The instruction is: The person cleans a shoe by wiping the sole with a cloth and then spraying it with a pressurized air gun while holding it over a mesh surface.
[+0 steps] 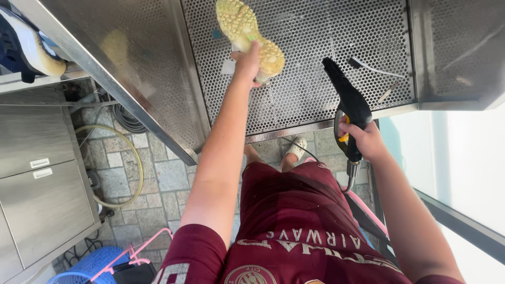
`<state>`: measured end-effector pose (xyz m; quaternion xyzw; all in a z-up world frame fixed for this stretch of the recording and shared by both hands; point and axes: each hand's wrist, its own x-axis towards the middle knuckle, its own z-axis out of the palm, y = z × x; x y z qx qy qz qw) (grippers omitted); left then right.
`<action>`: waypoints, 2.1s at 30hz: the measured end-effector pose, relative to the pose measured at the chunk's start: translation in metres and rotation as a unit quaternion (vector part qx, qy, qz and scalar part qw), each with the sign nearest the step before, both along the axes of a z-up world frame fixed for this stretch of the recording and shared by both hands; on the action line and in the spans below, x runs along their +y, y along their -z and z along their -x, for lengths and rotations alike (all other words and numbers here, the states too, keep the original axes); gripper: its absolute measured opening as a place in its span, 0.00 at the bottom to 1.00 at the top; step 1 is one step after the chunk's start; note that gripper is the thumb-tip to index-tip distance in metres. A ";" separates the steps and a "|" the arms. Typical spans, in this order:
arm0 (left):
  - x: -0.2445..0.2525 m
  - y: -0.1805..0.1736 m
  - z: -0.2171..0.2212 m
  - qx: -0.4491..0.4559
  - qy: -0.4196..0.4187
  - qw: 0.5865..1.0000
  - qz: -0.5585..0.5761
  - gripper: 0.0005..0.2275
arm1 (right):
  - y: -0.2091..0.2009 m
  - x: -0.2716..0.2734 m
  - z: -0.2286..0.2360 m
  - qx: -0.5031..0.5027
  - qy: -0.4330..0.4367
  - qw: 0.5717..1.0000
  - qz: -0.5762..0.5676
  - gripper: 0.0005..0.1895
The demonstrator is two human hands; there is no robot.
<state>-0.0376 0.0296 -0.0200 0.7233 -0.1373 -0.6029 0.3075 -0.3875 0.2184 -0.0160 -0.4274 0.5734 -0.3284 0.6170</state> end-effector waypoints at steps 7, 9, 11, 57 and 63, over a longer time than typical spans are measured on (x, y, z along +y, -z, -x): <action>-0.034 -0.065 -0.006 -0.530 0.435 0.727 0.040 0.48 | -0.012 0.032 0.009 0.001 0.044 0.999 -0.016 0.09; -0.056 -0.049 -0.005 -0.559 0.590 0.577 0.080 0.27 | -0.011 0.043 0.007 0.008 0.056 0.998 -0.036 0.10; -0.076 -0.024 -0.005 -0.549 0.671 0.487 0.108 0.18 | -0.013 0.056 0.008 0.005 0.041 0.999 -0.025 0.10; -0.011 -0.011 -0.035 -0.531 0.293 0.792 0.070 0.45 | -0.088 -0.009 -0.056 0.085 -0.059 0.994 0.038 0.09; -0.029 0.035 -0.054 -0.502 0.280 0.804 0.151 0.51 | -0.111 -0.039 -0.083 0.053 -0.090 0.995 -0.006 0.06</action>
